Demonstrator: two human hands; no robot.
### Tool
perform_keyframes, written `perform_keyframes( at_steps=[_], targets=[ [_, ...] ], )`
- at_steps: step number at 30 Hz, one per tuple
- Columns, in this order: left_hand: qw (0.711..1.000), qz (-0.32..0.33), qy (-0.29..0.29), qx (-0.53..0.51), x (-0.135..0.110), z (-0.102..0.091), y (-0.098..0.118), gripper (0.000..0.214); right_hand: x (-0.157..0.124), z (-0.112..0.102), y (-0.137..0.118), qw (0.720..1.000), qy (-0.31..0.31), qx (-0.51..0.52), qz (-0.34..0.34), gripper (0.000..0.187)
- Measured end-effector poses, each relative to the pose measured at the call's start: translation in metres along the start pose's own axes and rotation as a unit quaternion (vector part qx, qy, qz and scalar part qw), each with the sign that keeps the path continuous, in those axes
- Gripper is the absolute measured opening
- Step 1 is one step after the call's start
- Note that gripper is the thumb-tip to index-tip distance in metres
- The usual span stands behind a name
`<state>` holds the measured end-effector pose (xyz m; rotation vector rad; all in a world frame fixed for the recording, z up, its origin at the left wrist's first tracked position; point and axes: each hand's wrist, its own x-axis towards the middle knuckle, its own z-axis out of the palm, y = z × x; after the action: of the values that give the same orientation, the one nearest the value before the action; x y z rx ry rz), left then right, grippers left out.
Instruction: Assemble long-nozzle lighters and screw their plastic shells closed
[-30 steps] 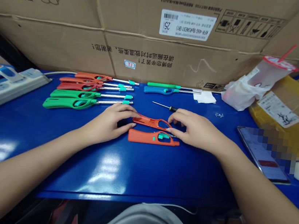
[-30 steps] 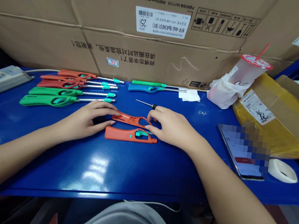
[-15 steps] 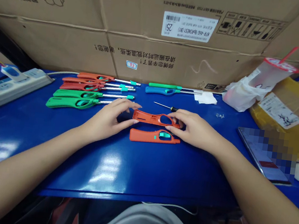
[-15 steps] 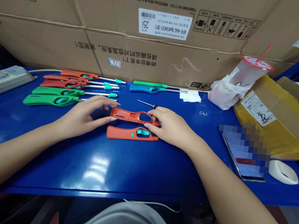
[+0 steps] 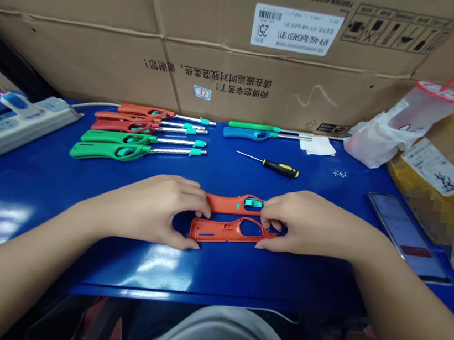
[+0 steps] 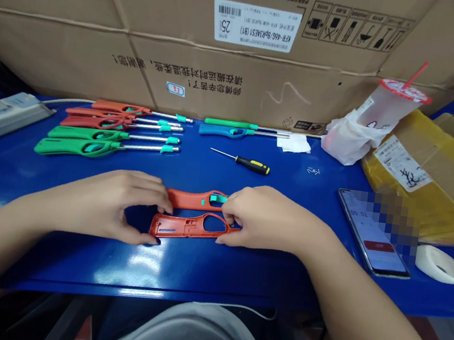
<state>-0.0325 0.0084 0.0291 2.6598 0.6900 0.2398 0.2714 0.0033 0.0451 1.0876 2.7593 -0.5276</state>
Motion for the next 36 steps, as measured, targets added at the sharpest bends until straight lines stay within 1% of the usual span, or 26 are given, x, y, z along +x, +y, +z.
perform_keyframes(
  at_steps=[1, 3, 5, 6, 8, 11, 14, 17, 19, 22, 25, 28, 30, 33, 36],
  targets=[
    [1.0, 0.0, 0.016, -0.005, 0.0, 0.0, -0.002, 0.029, 0.0, 0.0, 0.002, 1.0, 0.016, 0.004, -0.001, 0.037],
    [0.998, -0.017, 0.062, -0.013, 0.0, 0.0, -0.006, 0.029, 0.0, 0.0, 0.007, 0.996, 0.083, 0.013, 0.009, 0.036],
    [0.994, -0.058, 0.097, -0.01, 0.0, 0.0, -0.011, 0.029, -0.001, 0.0, 0.013, 0.988, 0.152, 0.005, 0.032, 0.026],
    [0.992, -0.077, 0.102, -0.007, 0.0, 0.001, -0.013, 0.029, -0.001, 0.001, 0.015, 0.984, 0.172, -0.003, 0.039, 0.021],
    [0.99, -0.103, 0.091, -0.012, 0.001, 0.004, -0.018, 0.027, 0.001, 0.005, 0.019, 0.985, 0.17, -0.009, 0.034, 0.018],
    [0.988, -0.119, 0.076, -0.059, 0.003, 0.008, -0.023, 0.024, 0.006, 0.011, 0.022, 0.99, 0.139, 0.023, 0.02, 0.013],
    [0.977, -0.15, 0.085, -0.123, 0.004, 0.01, -0.024, 0.026, 0.009, 0.014, 0.023, 0.989, 0.128, 0.066, 0.028, 0.006],
    [0.961, -0.176, 0.093, -0.191, 0.005, 0.009, -0.022, 0.028, 0.008, 0.011, 0.022, 0.985, 0.122, 0.118, 0.022, 0.003],
    [0.949, -0.182, 0.101, -0.237, 0.006, 0.006, -0.02, 0.028, 0.006, 0.007, 0.021, 0.98, 0.13, 0.151, 0.017, 0.001],
    [0.935, -0.176, 0.14, -0.275, 0.006, 0.002, -0.019, 0.027, 0.005, 0.004, 0.021, 0.97, 0.173, 0.17, 0.006, 0.004],
    [0.935, -0.152, 0.207, -0.244, 0.007, -0.001, -0.019, 0.024, 0.006, 0.004, 0.025, 0.967, 0.216, 0.134, -0.012, 0.006],
    [0.946, -0.114, 0.247, -0.177, 0.007, 0.003, -0.023, 0.02, 0.008, 0.008, 0.031, 0.974, 0.216, 0.068, -0.024, 0.004],
    [0.956, -0.09, 0.248, -0.128, 0.008, 0.009, -0.027, 0.018, 0.01, 0.012, 0.034, 0.979, 0.204, 0.019, -0.02, 0.007],
    [0.971, -0.069, 0.22, -0.063, 0.009, 0.019, -0.035, 0.02, 0.014, 0.017, 0.037, 0.983, 0.175, -0.049, -0.003, 0.016],
    [0.977, -0.065, 0.202, -0.027, 0.01, 0.025, -0.04, 0.023, 0.016, 0.019, 0.04, 0.986, 0.152, -0.069, 0.006, 0.022]
  ],
)
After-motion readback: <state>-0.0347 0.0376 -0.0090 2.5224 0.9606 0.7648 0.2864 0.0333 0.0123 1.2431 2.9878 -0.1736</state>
